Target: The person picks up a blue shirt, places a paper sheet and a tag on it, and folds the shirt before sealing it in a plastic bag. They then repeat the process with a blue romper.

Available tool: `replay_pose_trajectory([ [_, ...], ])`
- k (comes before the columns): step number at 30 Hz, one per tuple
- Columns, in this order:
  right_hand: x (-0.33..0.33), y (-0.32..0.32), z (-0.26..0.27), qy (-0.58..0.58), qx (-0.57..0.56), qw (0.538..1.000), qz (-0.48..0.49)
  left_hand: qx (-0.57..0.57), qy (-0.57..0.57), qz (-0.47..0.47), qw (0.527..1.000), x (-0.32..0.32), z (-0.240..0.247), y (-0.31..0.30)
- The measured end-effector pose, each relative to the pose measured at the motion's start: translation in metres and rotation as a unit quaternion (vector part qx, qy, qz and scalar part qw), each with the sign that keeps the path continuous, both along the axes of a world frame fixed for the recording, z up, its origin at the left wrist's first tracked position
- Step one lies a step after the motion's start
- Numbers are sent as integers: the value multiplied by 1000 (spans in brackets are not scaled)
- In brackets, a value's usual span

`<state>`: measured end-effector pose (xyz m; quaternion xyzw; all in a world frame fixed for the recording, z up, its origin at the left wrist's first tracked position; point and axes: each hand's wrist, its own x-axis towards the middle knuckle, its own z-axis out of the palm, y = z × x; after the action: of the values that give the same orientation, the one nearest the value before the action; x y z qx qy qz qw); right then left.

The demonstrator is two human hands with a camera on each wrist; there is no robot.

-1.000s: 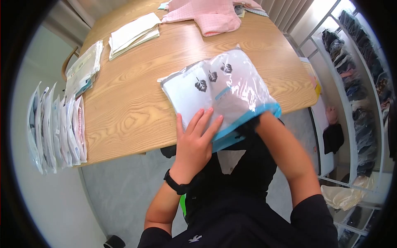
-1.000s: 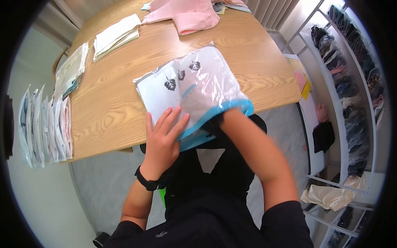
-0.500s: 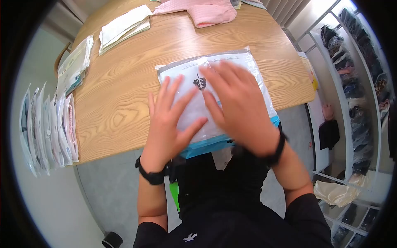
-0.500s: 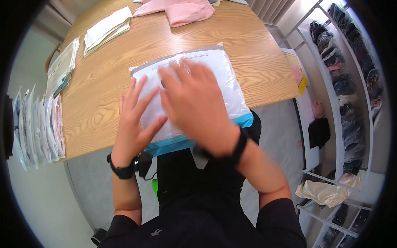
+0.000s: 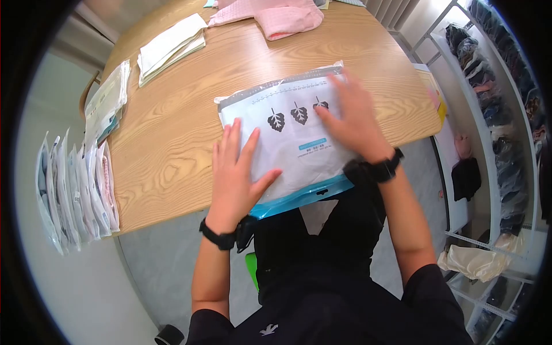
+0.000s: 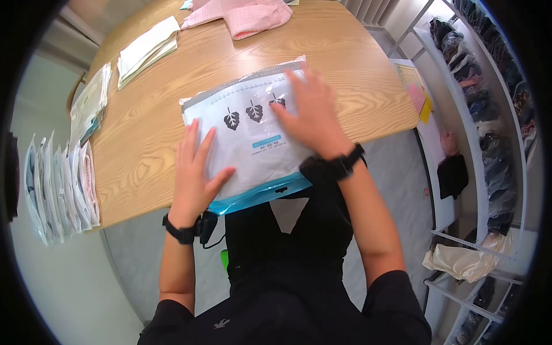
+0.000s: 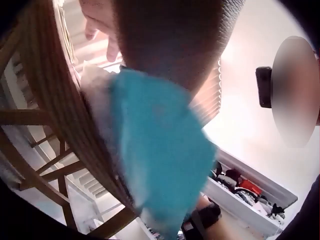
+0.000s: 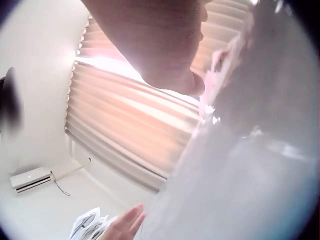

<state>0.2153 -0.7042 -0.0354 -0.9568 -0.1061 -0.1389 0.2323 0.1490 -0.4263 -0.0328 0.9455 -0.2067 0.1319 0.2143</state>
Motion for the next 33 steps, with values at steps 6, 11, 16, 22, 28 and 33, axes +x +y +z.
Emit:
replay_pose_trajectory([
  [6,-119,-38,35,-39,72,996,27,-176,25,29,984,-83,3,7],
  [11,-116,-33,0,-48,19,998,29,-247,-31,142,958,-91,-19,-25],
  [16,-105,-34,-4,-15,115,993,26,-303,-22,178,936,-80,-4,-34],
  [22,-101,-32,-8,-21,99,995,22,-253,-41,180,950,-64,-12,-34],
  [28,-106,-40,-1,-3,91,995,29,-217,14,135,967,-72,-5,-26],
  [33,-101,-37,0,-51,86,995,26,-232,-9,100,968,-72,-19,-20],
])
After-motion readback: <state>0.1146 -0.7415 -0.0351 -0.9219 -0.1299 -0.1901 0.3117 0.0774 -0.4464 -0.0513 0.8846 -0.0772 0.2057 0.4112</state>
